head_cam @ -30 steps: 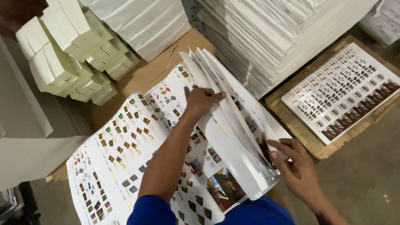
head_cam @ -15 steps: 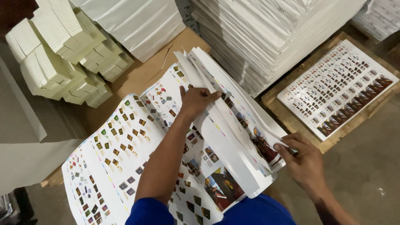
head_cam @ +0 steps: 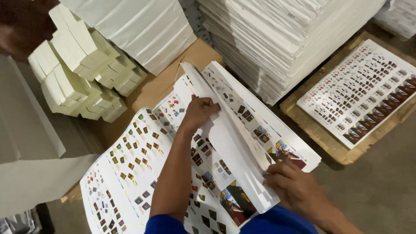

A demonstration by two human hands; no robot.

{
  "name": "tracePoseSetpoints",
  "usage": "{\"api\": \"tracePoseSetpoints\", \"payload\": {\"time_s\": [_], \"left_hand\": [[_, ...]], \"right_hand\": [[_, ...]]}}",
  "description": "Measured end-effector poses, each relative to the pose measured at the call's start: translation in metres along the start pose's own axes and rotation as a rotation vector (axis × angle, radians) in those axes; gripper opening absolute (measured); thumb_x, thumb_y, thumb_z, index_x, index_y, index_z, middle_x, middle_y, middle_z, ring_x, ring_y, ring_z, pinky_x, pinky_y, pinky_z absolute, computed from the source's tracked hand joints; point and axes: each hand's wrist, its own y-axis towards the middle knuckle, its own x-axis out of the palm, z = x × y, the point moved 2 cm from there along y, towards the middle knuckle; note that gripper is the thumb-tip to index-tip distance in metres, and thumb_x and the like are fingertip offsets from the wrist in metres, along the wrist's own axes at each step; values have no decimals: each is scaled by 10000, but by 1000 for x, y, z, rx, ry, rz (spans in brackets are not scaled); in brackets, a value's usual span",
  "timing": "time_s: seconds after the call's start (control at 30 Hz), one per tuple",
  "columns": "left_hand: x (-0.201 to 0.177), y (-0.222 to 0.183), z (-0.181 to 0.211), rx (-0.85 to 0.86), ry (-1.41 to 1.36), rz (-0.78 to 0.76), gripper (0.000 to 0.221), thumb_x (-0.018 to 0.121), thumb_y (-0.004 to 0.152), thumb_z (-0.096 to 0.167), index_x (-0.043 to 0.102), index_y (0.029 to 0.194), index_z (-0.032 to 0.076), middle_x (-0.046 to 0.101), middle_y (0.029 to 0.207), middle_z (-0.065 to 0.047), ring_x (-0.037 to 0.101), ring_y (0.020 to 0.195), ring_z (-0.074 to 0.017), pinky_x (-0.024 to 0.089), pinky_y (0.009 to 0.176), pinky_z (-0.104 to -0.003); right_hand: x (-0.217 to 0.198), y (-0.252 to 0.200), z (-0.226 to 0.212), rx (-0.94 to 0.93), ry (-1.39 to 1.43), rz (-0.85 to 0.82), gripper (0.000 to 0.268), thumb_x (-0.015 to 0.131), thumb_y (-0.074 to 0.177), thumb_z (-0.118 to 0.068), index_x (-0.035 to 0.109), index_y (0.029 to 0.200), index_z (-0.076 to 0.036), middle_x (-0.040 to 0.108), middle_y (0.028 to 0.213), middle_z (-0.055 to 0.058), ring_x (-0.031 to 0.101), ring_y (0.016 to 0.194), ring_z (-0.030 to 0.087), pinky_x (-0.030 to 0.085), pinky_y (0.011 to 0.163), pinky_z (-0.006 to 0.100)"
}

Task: Inspecting and flipping through a large stack of printed paper sheets to check for quality or count.

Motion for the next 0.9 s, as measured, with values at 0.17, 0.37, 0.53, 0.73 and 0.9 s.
{"api": "tracePoseSetpoints", "payload": {"time_s": [0.17, 0.37, 0.53, 0.73, 0.9], "left_hand": [[-31, -20, 45, -215, 125, 129, 233, 698, 831, 243, 729, 804, 14, 624, 776, -60, 575, 725, -188, 491, 702, -303], [-31, -26, 45, -47, 533, 420, 291, 716, 902, 341, 681, 990, 66, 662, 1041, -123, 648, 943, -305, 545, 789, -424], [1, -22, 82, 265, 732, 350, 250, 736, 946, 323, 700, 985, 79, 630, 1247, -177, 598, 1145, -346, 495, 976, -464], [50, 14, 37, 389, 425, -110, 285, 658, 1011, 342, 674, 885, 87, 661, 886, -29, 629, 849, -212, 507, 757, -355], [46, 11, 2, 218, 822, -150, 287, 729, 917, 406, 737, 1005, 133, 722, 1083, -67, 557, 1198, -323, 363, 1073, -499]], "right_hand": [[21, -1, -3, -213, -160, -134, 232, 693, 838, -136, 747, 1064, -144, 667, 1201, -27, 633, 993, 216, 600, 605, 322], [31, -2, -13, -310, -203, -230, 274, 636, 910, -150, 635, 1173, -75, 581, 1212, 13, 590, 997, 251, 601, 679, 375], [59, -5, -18, -510, -259, -384, 117, 658, 945, -87, 679, 989, 19, 562, 1129, 135, 580, 1006, 297, 485, 1127, 517], [61, -2, -31, -509, -84, -343, 197, 670, 933, -136, 690, 1083, -9, 616, 1160, 138, 588, 1034, 321, 503, 1029, 524], [15, 12, -42, -438, 142, -364, 254, 602, 1061, -278, 699, 1084, -44, 625, 1325, 173, 579, 1228, 377, 515, 979, 493]]}}
